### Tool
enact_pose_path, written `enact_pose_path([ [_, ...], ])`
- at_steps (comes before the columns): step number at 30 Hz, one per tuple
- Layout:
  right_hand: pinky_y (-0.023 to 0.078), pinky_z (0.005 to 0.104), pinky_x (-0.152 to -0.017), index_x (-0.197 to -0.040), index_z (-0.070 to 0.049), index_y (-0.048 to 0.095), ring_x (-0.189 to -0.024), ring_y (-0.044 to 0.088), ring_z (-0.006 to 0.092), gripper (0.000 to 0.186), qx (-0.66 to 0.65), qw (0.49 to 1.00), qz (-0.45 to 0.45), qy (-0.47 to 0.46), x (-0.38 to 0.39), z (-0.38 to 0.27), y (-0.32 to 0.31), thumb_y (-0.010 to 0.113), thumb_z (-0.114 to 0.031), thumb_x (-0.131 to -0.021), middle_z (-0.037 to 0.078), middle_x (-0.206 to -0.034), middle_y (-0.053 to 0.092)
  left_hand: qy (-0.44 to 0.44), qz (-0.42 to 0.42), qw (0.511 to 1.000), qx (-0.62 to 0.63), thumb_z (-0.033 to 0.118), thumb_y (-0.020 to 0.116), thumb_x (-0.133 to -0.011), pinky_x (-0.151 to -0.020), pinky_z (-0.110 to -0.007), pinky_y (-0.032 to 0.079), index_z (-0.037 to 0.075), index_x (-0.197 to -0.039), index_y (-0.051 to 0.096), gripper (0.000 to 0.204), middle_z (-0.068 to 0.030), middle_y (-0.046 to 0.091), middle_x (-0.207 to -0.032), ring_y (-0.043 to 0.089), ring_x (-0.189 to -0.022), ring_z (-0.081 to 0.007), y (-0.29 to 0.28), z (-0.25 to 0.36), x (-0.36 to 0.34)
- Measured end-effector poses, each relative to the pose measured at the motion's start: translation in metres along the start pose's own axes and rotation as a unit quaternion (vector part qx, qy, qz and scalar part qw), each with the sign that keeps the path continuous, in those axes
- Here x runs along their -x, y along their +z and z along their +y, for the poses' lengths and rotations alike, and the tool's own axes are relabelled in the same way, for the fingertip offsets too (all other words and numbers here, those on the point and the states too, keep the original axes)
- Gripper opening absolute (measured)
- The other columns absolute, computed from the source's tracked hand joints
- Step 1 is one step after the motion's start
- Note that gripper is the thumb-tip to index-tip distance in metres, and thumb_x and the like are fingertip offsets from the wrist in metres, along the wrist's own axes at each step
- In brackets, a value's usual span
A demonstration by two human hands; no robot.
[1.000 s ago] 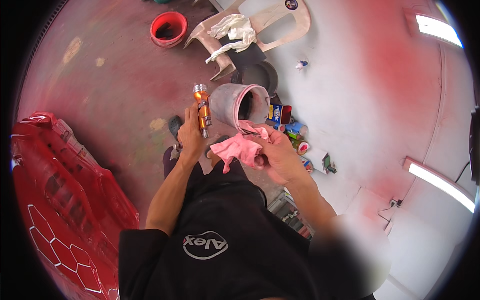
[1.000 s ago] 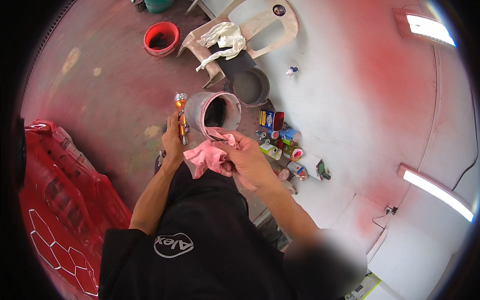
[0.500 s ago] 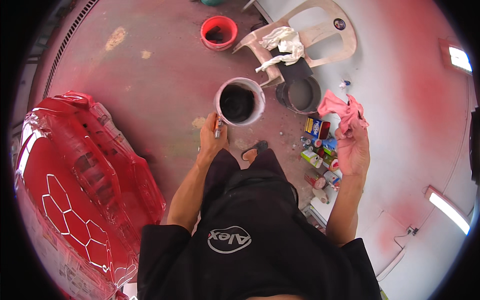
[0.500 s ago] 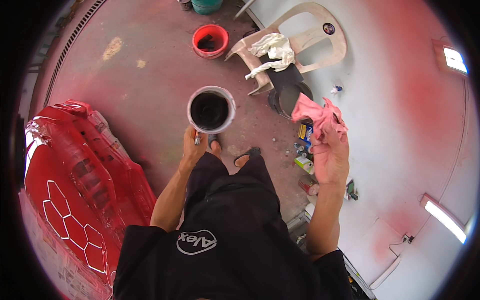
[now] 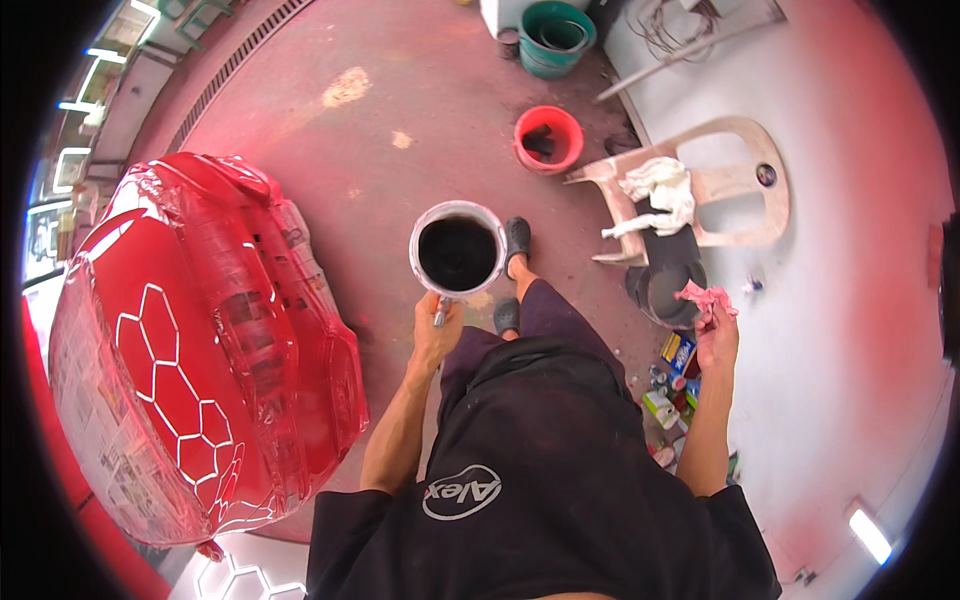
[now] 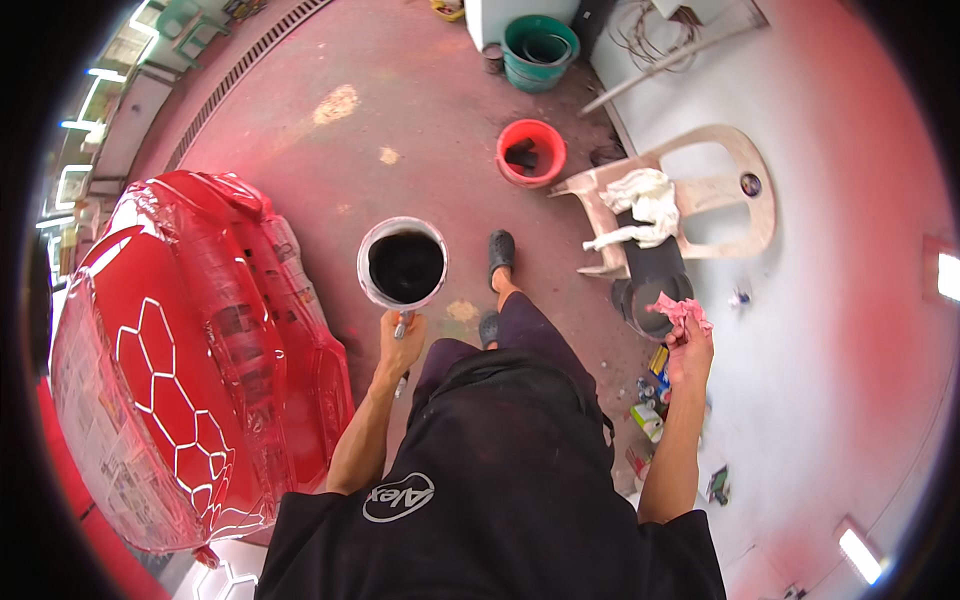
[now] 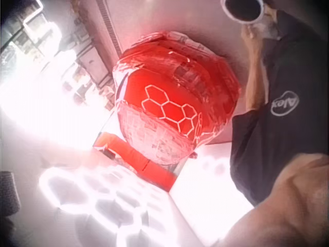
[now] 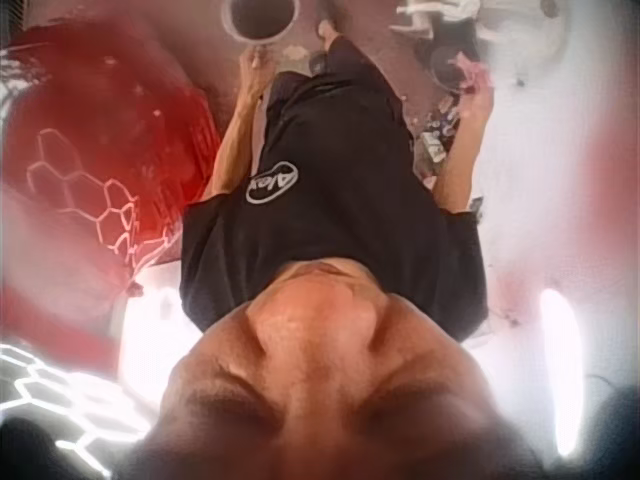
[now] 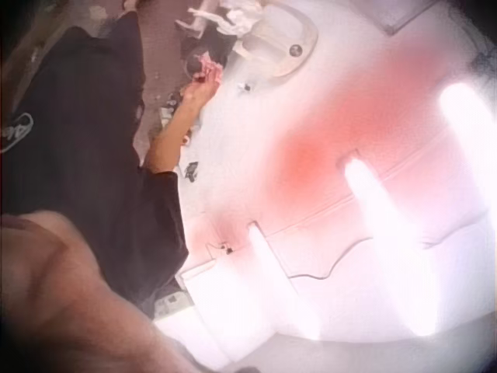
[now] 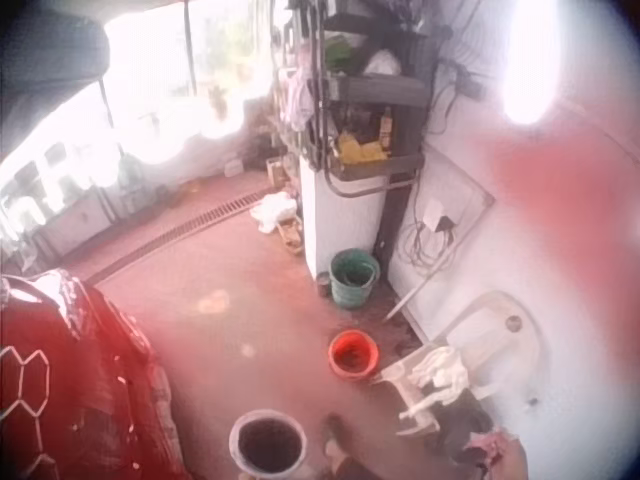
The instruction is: The person pours a dark liquid from a can into a white container, then adds a liquid from a yellow can labeled 'thinner' into the same container. They walk around the workshop carrying the container and a spray gun, then return to the workbench to wipe the container's rim with a pink cloth and pour more thinner into it.
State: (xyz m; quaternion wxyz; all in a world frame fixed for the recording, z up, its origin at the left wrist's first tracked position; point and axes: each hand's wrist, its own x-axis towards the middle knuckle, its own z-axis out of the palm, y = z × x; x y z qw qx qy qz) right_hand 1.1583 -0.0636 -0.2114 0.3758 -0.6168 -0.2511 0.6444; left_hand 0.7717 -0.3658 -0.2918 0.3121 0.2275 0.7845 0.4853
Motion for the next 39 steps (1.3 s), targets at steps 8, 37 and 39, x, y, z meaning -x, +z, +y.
enact_pose_path([
  [8,0.054,0.0284,-0.063,-0.111,-0.009,0.063,-0.067,0.059,0.0101,0.009,0.082,0.993,-0.083,-0.021,-0.116,-0.01,0.164,0.064,-0.013,-0.103,0.001,-0.088,0.066,0.011,0.06,0.998,0.001,-0.008,0.052,-0.081,-0.053,-0.026,0.029,0.003,-0.101,0.067,0.027,0.0069,0.042,-0.068,0.037,-0.06,-0.0042,-0.039,0.05,-0.102],
  [37,0.047,0.023,-0.066,-0.128,-0.012,0.059,-0.082,0.061,0.0074,0.031,0.203,0.953,-0.225,-0.011,-0.185,0.0,0.865,0.063,-0.01,-0.097,0.0,-0.103,0.068,-0.011,0.136,0.99,-0.023,-0.004,0.054,-0.082,-0.076,-0.043,0.052,0.001,-0.112,0.063,0.032,-0.0236,0.066,-0.092,0.066,-0.087,-0.0438,-0.423,0.085,-0.613],
  [39,0.046,0.0231,-0.066,-0.123,-0.013,0.06,-0.081,0.06,0.0066,0.028,0.196,0.953,-0.23,-0.009,-0.203,0.001,0.906,0.067,-0.011,-0.096,-0.001,-0.101,0.068,0.022,0.158,0.987,-0.027,-0.003,0.054,-0.083,-0.075,-0.043,0.053,0.002,-0.111,0.063,0.03,-0.0233,0.065,-0.091,0.066,-0.084,-0.0437,-0.434,0.09,-0.658],
])
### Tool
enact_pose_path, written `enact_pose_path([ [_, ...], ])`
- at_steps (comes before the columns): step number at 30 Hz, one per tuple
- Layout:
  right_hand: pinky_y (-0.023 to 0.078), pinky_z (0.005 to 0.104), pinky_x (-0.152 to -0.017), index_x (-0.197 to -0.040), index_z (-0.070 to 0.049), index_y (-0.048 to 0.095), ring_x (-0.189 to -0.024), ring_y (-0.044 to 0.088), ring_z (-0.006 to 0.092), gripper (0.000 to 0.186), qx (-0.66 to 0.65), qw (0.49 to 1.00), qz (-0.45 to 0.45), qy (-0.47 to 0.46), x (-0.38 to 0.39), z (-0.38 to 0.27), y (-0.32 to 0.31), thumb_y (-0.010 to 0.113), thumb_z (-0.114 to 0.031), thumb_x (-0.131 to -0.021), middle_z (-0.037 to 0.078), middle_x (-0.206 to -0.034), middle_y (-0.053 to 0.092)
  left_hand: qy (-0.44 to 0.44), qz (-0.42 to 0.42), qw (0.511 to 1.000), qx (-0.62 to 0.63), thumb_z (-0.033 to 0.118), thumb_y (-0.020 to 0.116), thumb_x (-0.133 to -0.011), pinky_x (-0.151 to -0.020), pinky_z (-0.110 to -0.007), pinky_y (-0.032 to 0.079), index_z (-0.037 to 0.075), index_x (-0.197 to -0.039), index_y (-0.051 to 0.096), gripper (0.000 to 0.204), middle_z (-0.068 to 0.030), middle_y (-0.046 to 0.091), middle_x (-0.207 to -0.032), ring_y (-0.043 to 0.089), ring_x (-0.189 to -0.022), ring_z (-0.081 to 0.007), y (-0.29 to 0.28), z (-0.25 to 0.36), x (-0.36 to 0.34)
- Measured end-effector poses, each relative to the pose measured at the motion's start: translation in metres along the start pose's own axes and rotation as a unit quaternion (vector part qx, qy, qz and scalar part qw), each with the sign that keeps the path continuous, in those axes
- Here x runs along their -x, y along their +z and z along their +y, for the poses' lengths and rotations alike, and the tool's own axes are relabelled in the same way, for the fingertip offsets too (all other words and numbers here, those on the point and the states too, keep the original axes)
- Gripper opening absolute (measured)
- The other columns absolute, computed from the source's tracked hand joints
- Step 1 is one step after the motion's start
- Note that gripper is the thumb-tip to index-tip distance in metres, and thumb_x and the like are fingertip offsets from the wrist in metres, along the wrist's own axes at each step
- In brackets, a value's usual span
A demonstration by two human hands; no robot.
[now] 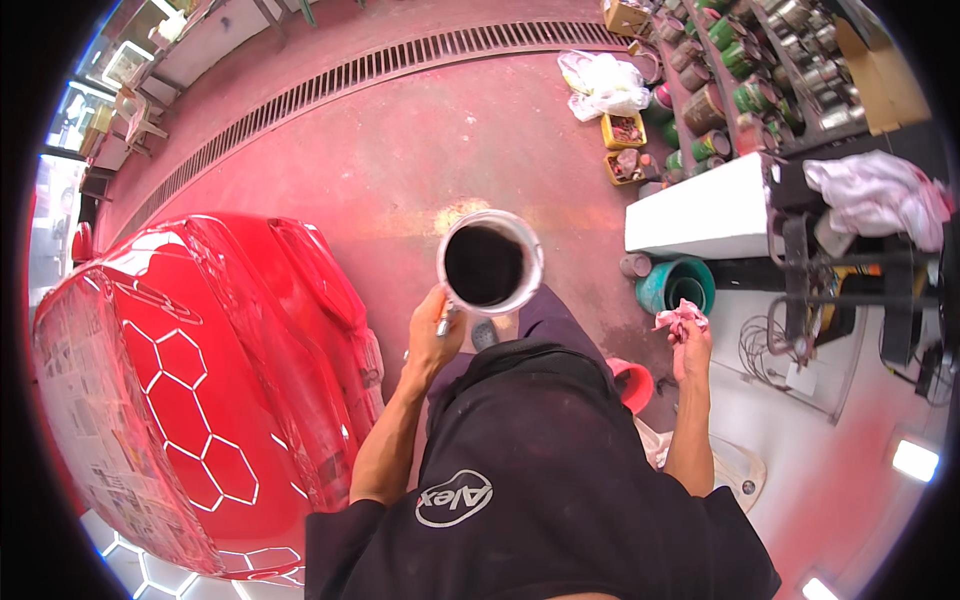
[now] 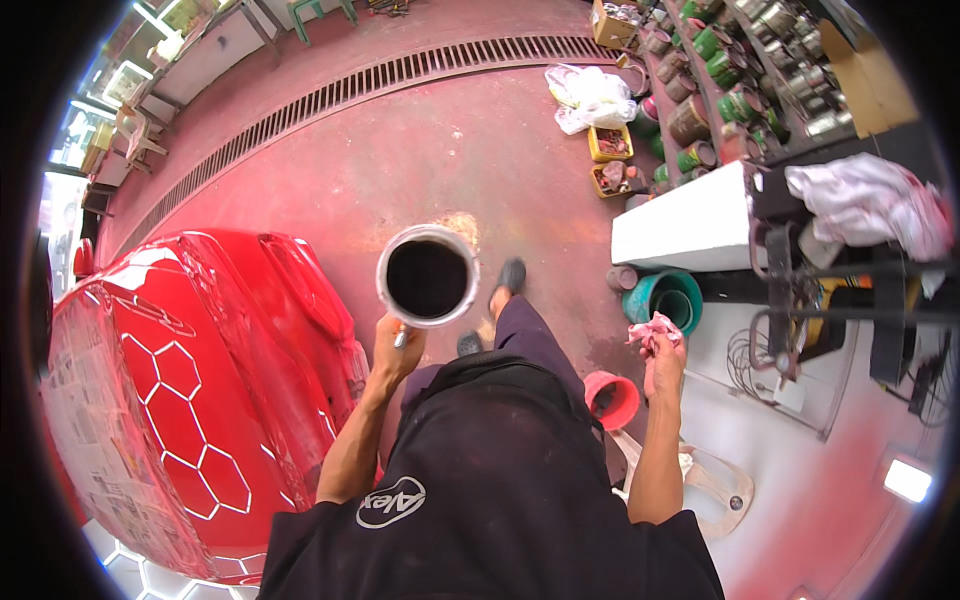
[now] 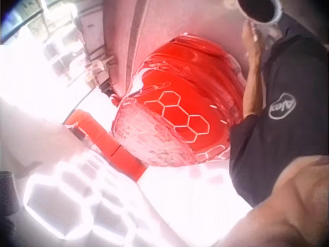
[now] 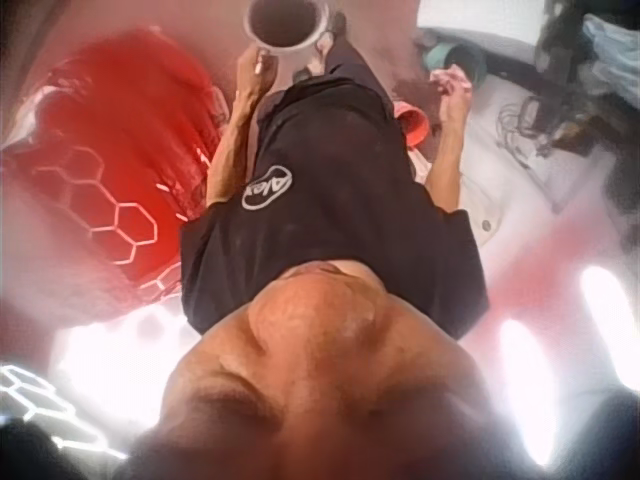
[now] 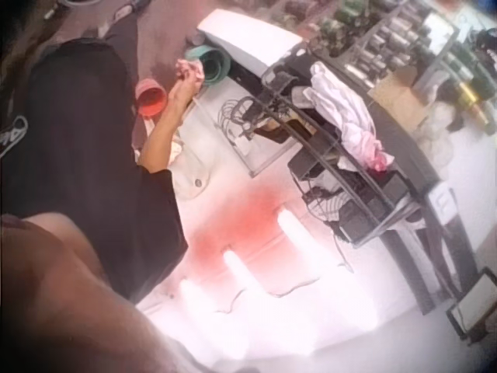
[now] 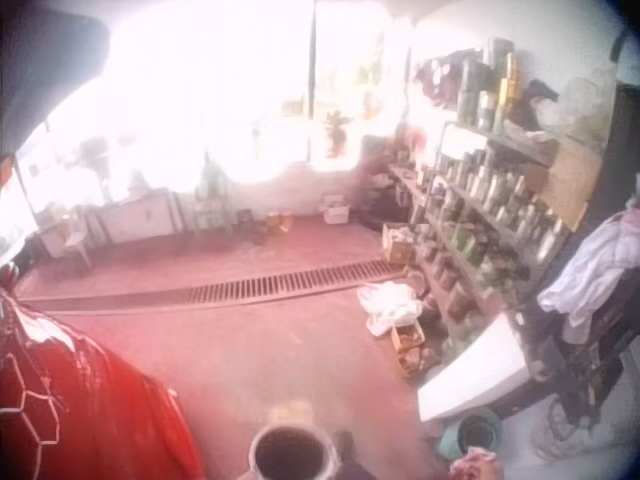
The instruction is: The person pours a dark liquid from a can into a white container, then adds a liquid from a yellow can labeled 'thinner' into the same container. They walk around the workshop carrying the container and a spray gun, then return to the workbench to wipe the container's rim with a pink cloth and pour more thinner into it.
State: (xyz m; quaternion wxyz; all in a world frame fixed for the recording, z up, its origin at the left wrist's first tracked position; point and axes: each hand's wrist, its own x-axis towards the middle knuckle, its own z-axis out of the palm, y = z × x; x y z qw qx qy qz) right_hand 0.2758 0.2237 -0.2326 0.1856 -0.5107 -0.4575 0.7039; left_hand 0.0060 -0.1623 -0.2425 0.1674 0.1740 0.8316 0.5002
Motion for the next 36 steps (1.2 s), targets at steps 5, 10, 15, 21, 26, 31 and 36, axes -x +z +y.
enact_pose_path([
  [5,0.042,0.0207,-0.06,-0.105,-0.013,0.061,-0.07,0.057,0.0051,0.029,0.011,0.999,0.045,-0.019,-0.105,-0.025,0.092,0.082,-0.011,-0.085,-0.002,-0.093,0.067,0.013,0.007,1.0,0.002,-0.001,0.057,-0.088,-0.076,-0.042,0.054,0.002,-0.112,0.064,0.025,-0.0238,0.067,-0.092,0.068,-0.087,-0.0432,-0.017,-0.007,-0.13],
  [10,0.045,0.0229,-0.053,-0.098,-0.006,0.064,-0.059,0.056,0.0072,0.011,0.034,0.997,0.069,-0.029,-0.235,-0.058,0.178,0.074,-0.008,-0.093,0.0,-0.075,0.064,0.014,0.043,0.998,-0.038,0.0,0.058,-0.088,-0.068,-0.043,0.051,0.002,-0.109,0.065,0.022,-0.0243,0.065,-0.085,0.068,-0.077,-0.0396,-0.013,-0.013,-0.282],
  [15,0.041,0.0242,-0.047,-0.093,-0.007,0.061,-0.055,0.05,0.0066,0.017,0.071,0.994,0.034,-0.071,-0.331,-0.161,0.27,0.065,-0.02,-0.103,-0.003,-0.071,0.054,0.03,0.045,0.998,-0.023,0.0,0.058,-0.09,-0.06,-0.036,0.048,0.001,-0.099,0.068,0.014,-0.0127,0.065,-0.075,0.061,-0.065,-0.0205,-0.042,0.025,-0.403],
  [21,0.043,0.0227,-0.049,-0.102,-0.005,0.066,-0.054,0.053,0.0076,0.024,0.148,0.985,0.054,-0.063,-0.44,-0.232,0.328,0.062,-0.028,-0.106,0.001,-0.072,0.063,0.001,0.041,0.999,-0.007,-0.004,0.054,-0.084,-0.057,-0.034,0.044,0.0,-0.102,0.064,0.021,-0.0107,0.057,-0.07,0.051,-0.061,-0.0164,-0.026,0.06,-0.586],
  [26,0.046,0.023,-0.053,-0.102,-0.006,0.067,-0.061,0.06,0.0077,0.026,0.113,0.99,0.078,-0.023,-0.523,-0.257,0.381,0.062,-0.031,-0.106,0.001,-0.074,0.066,0.026,-0.033,0.999,-0.011,-0.003,0.054,-0.085,-0.062,-0.036,0.048,0.002,-0.11,0.066,0.028,-0.0157,0.064,-0.077,0.06,-0.065,-0.0259,-0.013,0.06,-0.742],
  [31,0.046,0.0226,-0.052,-0.102,-0.009,0.066,-0.057,0.054,0.0067,0.018,0.065,0.988,0.136,0.015,-0.587,-0.287,0.447,0.06,-0.025,-0.106,-0.003,-0.07,0.058,-0.007,-0.073,0.997,0.017,-0.006,0.051,-0.08,-0.06,-0.034,0.046,0.002,-0.117,0.065,0.041,-0.0113,0.06,-0.075,0.054,-0.063,-0.0191,-0.026,0.098,-0.894],
  [36,0.044,0.0218,-0.047,-0.111,-0.01,0.059,-0.056,0.052,0.0054,0.009,0.016,0.984,0.176,0.023,-0.641,-0.336,0.498,0.06,-0.018,-0.106,-0.003,-0.074,0.058,0.009,-0.121,0.993,0.007,-0.004,0.052,-0.081,-0.069,-0.038,0.05,0.003,-0.118,0.065,0.04,-0.0176,0.064,-0.082,0.062,-0.07,-0.0271,-0.02,0.131,-1.039],
])
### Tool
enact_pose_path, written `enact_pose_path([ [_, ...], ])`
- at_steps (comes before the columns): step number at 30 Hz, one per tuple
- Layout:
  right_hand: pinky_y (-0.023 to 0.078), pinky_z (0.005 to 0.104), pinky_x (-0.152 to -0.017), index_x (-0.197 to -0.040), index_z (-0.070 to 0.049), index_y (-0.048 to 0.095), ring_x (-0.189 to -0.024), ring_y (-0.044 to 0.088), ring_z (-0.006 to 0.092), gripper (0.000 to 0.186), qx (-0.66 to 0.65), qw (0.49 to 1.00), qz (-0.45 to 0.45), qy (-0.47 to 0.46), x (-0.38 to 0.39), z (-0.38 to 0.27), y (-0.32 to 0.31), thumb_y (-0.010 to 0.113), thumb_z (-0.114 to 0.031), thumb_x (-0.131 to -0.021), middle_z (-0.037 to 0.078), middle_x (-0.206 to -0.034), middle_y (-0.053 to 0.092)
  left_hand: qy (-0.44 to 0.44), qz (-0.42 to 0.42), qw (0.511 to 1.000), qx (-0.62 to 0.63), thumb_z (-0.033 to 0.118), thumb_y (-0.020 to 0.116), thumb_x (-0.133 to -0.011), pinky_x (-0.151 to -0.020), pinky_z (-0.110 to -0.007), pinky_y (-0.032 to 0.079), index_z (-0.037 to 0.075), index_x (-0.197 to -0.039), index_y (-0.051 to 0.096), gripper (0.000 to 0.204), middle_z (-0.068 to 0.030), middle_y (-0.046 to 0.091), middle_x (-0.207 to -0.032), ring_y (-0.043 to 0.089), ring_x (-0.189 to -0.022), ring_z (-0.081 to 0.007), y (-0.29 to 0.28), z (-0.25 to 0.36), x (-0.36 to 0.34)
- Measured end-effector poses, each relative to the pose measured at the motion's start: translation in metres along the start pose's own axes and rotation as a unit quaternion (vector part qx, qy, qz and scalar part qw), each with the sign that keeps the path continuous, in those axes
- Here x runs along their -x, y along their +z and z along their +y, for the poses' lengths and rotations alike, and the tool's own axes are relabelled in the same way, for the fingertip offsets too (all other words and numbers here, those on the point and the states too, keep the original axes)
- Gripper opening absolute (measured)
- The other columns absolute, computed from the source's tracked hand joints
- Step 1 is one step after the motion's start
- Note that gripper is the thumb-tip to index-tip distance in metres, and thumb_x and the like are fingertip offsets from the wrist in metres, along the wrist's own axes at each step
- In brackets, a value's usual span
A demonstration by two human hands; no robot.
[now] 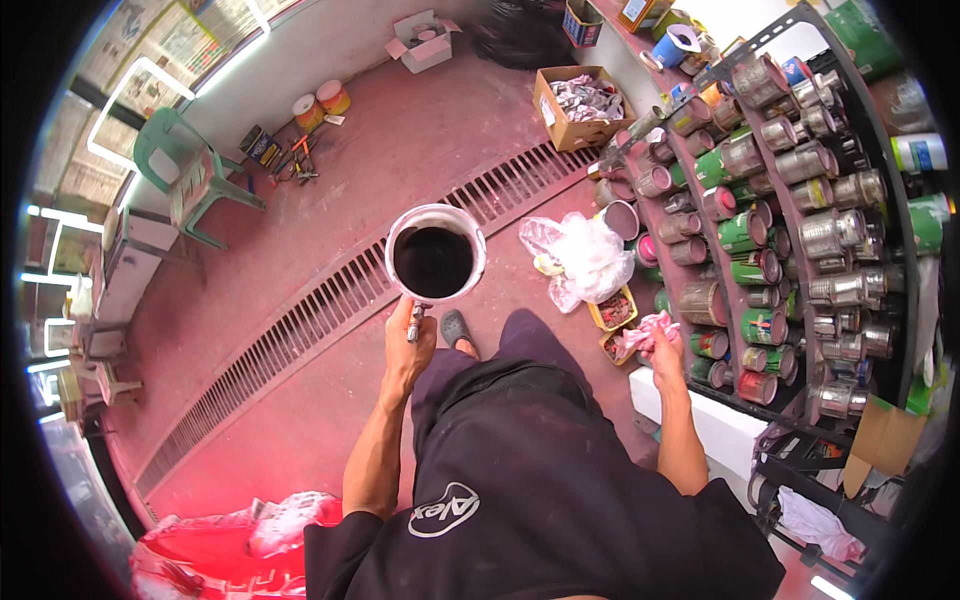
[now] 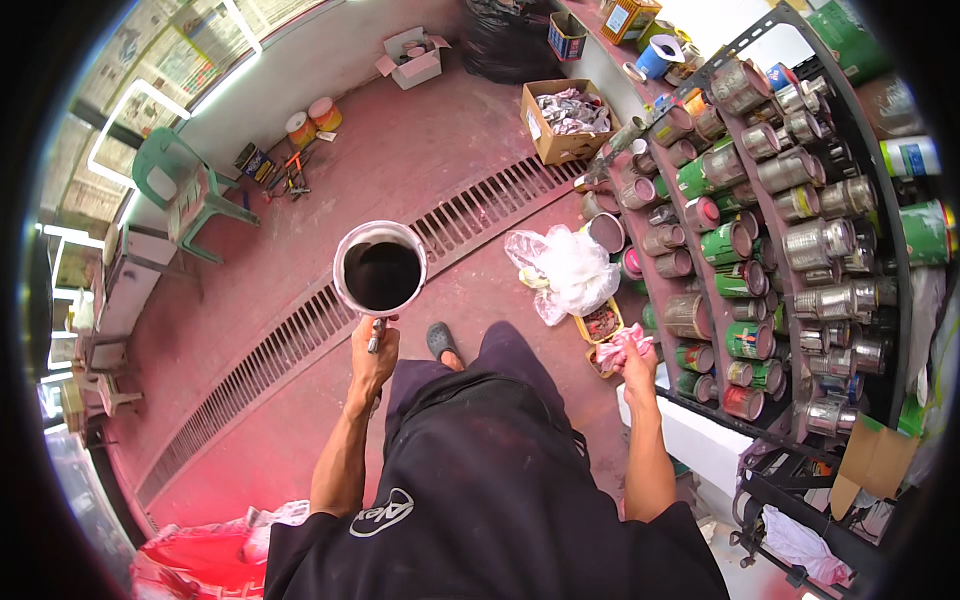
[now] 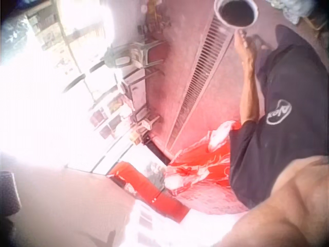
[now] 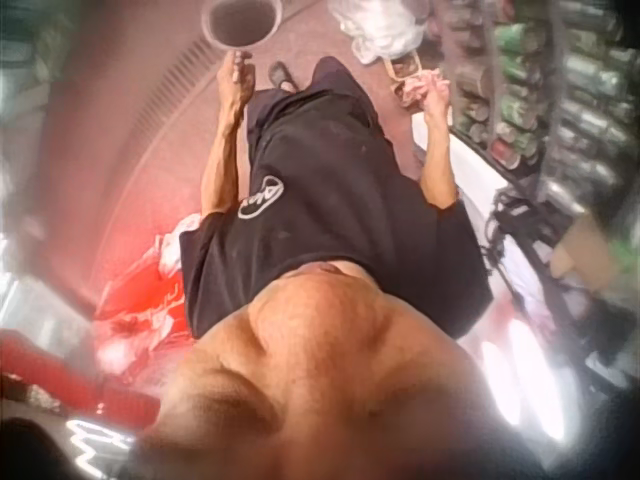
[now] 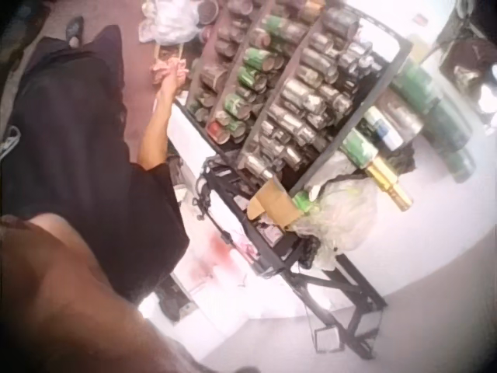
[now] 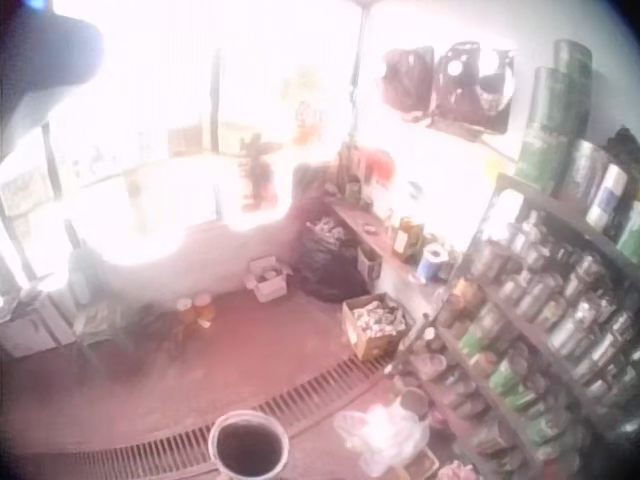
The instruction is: The person pours a dark liquid from a can into a white container, then adds a liquid from a yellow can labeled 'thinner' into the same container. They walk around the workshop carrying the container and a spray gun, then return to the workbench to wipe the container's rim with a pink cloth and pour more thinner into it.
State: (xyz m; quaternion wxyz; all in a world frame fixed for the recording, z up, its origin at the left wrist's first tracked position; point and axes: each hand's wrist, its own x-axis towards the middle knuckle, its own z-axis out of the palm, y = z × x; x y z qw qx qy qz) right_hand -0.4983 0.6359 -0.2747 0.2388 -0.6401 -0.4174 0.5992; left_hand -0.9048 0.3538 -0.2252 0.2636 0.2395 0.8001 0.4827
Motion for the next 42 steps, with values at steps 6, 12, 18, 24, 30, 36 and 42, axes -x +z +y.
enact_pose_path([
  [6,0.046,0.0237,-0.047,-0.14,-0.017,0.043,-0.058,0.053,0.008,0.04,-0.021,0.997,0.068,0.0,-0.049,-0.064,0.093,0.063,-0.018,-0.104,0.002,-0.091,0.062,0.022,-0.05,0.998,-0.043,-0.001,0.055,-0.088,-0.07,-0.037,0.052,0.001,-0.112,0.064,0.026,-0.0175,0.067,-0.085,0.065,-0.072,-0.0309,-0.012,0.006,-0.137],
  [12,0.045,0.0244,-0.046,-0.141,-0.016,0.04,-0.057,0.053,0.0087,0.042,-0.042,0.995,0.092,0.022,-0.153,-0.12,0.177,0.061,-0.015,-0.104,0.003,-0.093,0.061,0.061,-0.066,0.996,0.008,0.002,0.059,-0.09,-0.068,-0.036,0.051,-0.001,-0.103,0.065,0.015,-0.0169,0.067,-0.082,0.065,-0.076,-0.02,-0.002,0.029,-0.29],
  [18,0.046,0.0245,-0.048,-0.135,-0.012,0.044,-0.06,0.053,0.0082,0.035,-0.004,0.996,0.083,-0.008,-0.238,-0.21,0.243,0.06,-0.013,-0.104,0.001,-0.089,0.058,0.103,-0.068,0.992,-0.021,0.001,0.059,-0.086,-0.07,-0.038,0.053,-0.002,-0.099,0.068,0.016,-0.017,0.071,-0.084,0.071,-0.077,-0.0282,-0.01,0.094,-0.424],
  [24,0.046,0.0241,-0.051,-0.132,-0.015,0.044,-0.06,0.053,0.0076,0.032,-0.023,0.995,0.097,-0.003,-0.292,-0.293,0.317,0.06,-0.016,-0.105,0.0,-0.088,0.059,0.069,-0.103,0.992,-0.027,0.001,0.06,-0.084,-0.069,-0.037,0.052,-0.002,-0.096,0.066,0.014,-0.0159,0.068,-0.079,0.066,-0.071,-0.0266,-0.018,0.111,-0.559],
  [30,0.047,0.027,-0.049,-0.129,-0.014,0.045,-0.059,0.053,0.0089,0.031,-0.133,0.981,0.144,-0.008,-0.351,-0.313,0.4,0.062,-0.014,-0.103,0.002,-0.09,0.059,0.105,-0.164,0.981,-0.01,-0.001,0.061,-0.088,-0.072,-0.034,0.052,0.0,-0.101,0.069,0.015,-0.0118,0.07,-0.082,0.066,-0.078,-0.0173,-0.021,0.112,-0.71],
  [36,0.046,0.0258,-0.049,-0.131,-0.015,0.046,-0.058,0.052,0.0089,0.031,-0.192,0.968,0.16,-0.007,-0.365,-0.322,0.474,0.06,-0.01,-0.104,0.004,-0.094,0.062,0.067,-0.242,0.967,-0.032,0.003,0.063,-0.091,-0.066,-0.032,0.049,0.0,-0.1,0.069,0.011,-0.0028,0.064,-0.077,0.057,-0.073,-0.0108,-0.035,0.127,-0.816],
  [42,0.042,0.0261,-0.046,-0.127,-0.008,0.049,-0.057,0.05,0.007,0.025,-0.175,0.958,0.211,-0.079,-0.421,-0.381,0.506,0.059,-0.02,-0.107,-0.001,-0.083,0.057,0.151,-0.26,0.951,-0.067,0.008,0.065,-0.092,-0.065,-0.032,0.048,-0.001,-0.093,0.07,0.011,-0.0008,0.066,-0.077,0.057,-0.072,-0.0101,-0.027,0.163,-0.899],
])
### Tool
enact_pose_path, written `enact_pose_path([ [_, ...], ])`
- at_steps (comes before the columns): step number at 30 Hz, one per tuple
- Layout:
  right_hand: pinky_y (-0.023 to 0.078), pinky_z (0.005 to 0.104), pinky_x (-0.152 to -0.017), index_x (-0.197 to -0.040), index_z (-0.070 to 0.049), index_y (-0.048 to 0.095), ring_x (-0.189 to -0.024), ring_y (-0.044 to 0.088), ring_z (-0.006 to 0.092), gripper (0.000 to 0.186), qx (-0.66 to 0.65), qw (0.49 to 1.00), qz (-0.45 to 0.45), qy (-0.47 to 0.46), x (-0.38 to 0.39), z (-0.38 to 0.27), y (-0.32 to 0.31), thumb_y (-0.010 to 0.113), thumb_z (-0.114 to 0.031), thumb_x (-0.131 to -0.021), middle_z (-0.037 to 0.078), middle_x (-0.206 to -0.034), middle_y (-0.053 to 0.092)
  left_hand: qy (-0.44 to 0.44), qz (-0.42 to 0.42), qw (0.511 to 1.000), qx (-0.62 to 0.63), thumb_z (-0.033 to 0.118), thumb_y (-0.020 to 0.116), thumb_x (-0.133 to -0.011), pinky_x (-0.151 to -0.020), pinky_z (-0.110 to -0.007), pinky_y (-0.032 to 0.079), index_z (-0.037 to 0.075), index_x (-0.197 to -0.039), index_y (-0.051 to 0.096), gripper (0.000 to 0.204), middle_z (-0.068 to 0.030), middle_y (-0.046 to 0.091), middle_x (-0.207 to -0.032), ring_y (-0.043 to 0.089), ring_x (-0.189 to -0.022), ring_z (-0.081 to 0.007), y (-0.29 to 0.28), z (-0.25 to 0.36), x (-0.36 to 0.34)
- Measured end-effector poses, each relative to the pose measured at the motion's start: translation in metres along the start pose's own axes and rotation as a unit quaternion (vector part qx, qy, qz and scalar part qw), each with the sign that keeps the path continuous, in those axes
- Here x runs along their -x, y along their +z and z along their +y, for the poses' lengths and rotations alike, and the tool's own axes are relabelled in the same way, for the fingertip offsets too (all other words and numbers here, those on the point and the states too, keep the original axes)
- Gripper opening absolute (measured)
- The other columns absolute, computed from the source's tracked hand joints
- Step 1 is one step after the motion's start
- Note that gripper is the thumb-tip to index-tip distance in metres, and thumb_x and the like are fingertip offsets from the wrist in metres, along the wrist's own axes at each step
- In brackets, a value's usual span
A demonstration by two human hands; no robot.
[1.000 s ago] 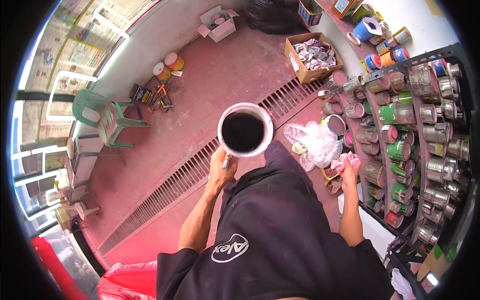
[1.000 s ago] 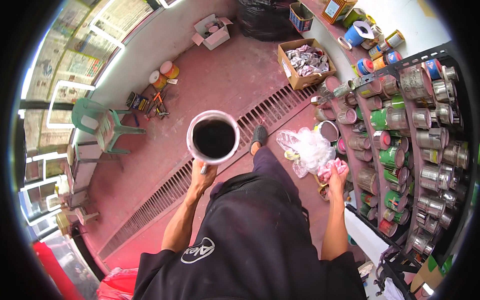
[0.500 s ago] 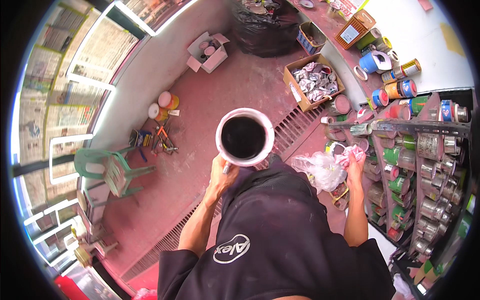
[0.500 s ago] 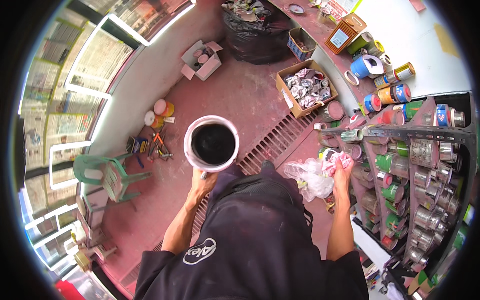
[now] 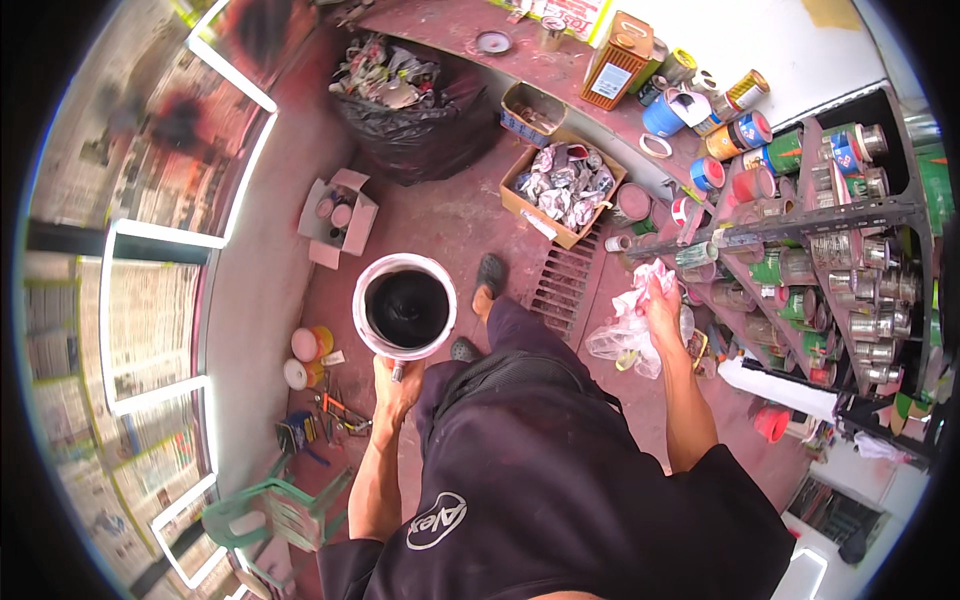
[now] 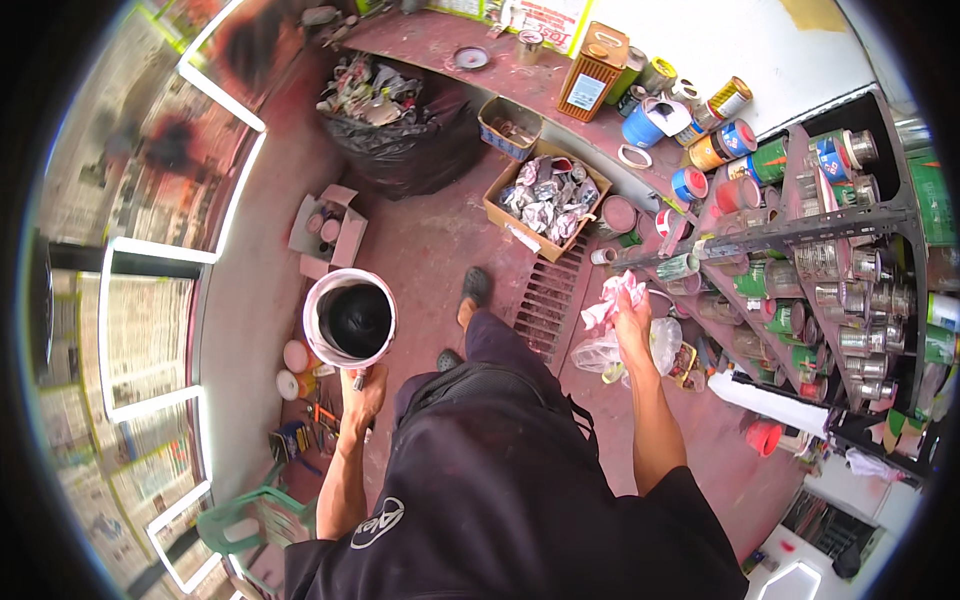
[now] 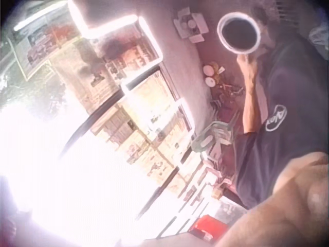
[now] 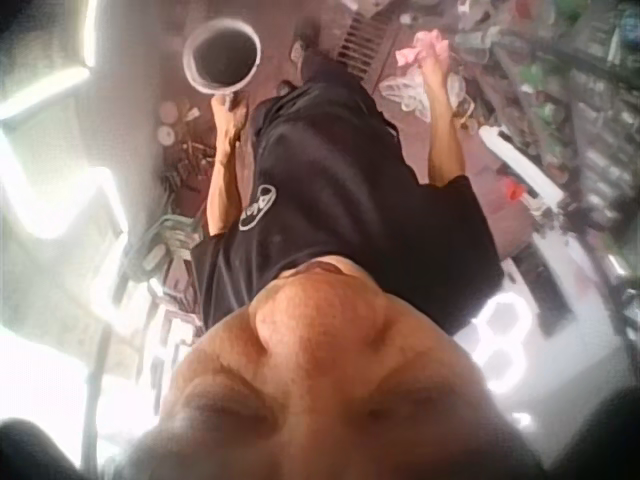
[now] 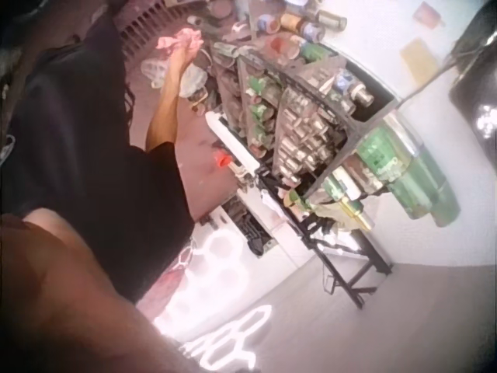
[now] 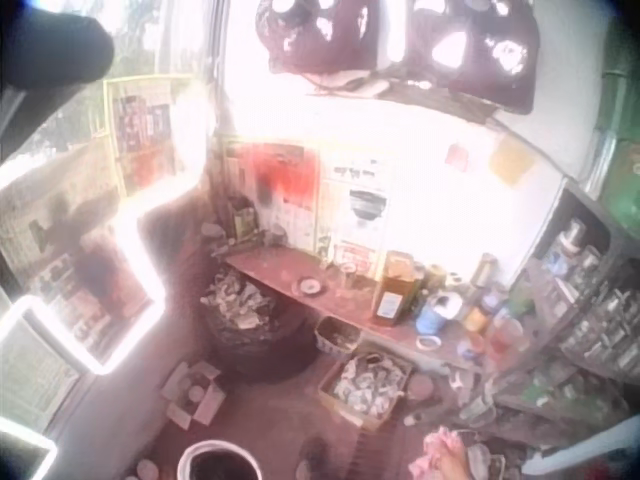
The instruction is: The person pours a dark liquid from a can into a white container, then adds a liquid from a yellow can labeled 'thinner' into the same container. They walk around the workshop carrying the container and a spray gun, then return to the workbench to wipe the container's rim with a pink cloth and pour more thinner into it.
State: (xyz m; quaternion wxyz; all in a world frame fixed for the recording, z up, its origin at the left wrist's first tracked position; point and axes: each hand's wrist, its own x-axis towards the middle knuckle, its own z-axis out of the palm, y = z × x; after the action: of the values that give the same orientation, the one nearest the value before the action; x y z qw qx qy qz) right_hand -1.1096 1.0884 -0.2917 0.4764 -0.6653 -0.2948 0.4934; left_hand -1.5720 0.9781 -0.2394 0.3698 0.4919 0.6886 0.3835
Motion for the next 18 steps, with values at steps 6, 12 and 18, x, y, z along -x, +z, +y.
enact_pose_path([
  [6,0.042,0.0264,-0.054,-0.112,-0.008,0.06,-0.061,0.05,0.0064,0.027,0.032,0.997,0.066,-0.036,-0.087,-0.026,0.071,0.052,-0.034,-0.111,-0.001,-0.077,0.055,-0.067,-0.011,0.997,0.022,-0.001,0.059,-0.085,-0.062,-0.028,0.043,0.0,-0.096,0.07,0.015,0.0,0.063,-0.075,0.053,-0.069,-0.0089,0.005,-0.005,-0.109],
  [12,0.039,0.0285,-0.041,-0.103,-0.008,0.063,-0.05,0.052,0.0079,0.041,-0.008,1.0,0.006,0.017,-0.189,-0.043,0.147,0.048,-0.045,-0.111,-0.003,-0.068,0.055,-0.067,-0.026,0.997,0.034,0.002,0.057,-0.088,-0.059,-0.028,0.041,0.0,-0.098,0.069,0.015,0.0011,0.058,-0.075,0.049,-0.066,-0.0072,0.016,0.022,-0.227],
  [18,0.038,0.0237,-0.04,-0.11,-0.011,0.063,-0.05,0.053,0.0061,0.036,-0.036,0.997,-0.021,0.062,-0.241,-0.073,0.177,0.053,-0.045,-0.109,-0.002,-0.074,0.062,-0.056,0.01,0.993,0.1,-0.001,0.053,-0.086,-0.055,-0.026,0.039,0.004,-0.109,0.065,0.026,0.0003,0.061,-0.091,0.047,-0.062,-0.0074,0.001,0.058,-0.345],
])
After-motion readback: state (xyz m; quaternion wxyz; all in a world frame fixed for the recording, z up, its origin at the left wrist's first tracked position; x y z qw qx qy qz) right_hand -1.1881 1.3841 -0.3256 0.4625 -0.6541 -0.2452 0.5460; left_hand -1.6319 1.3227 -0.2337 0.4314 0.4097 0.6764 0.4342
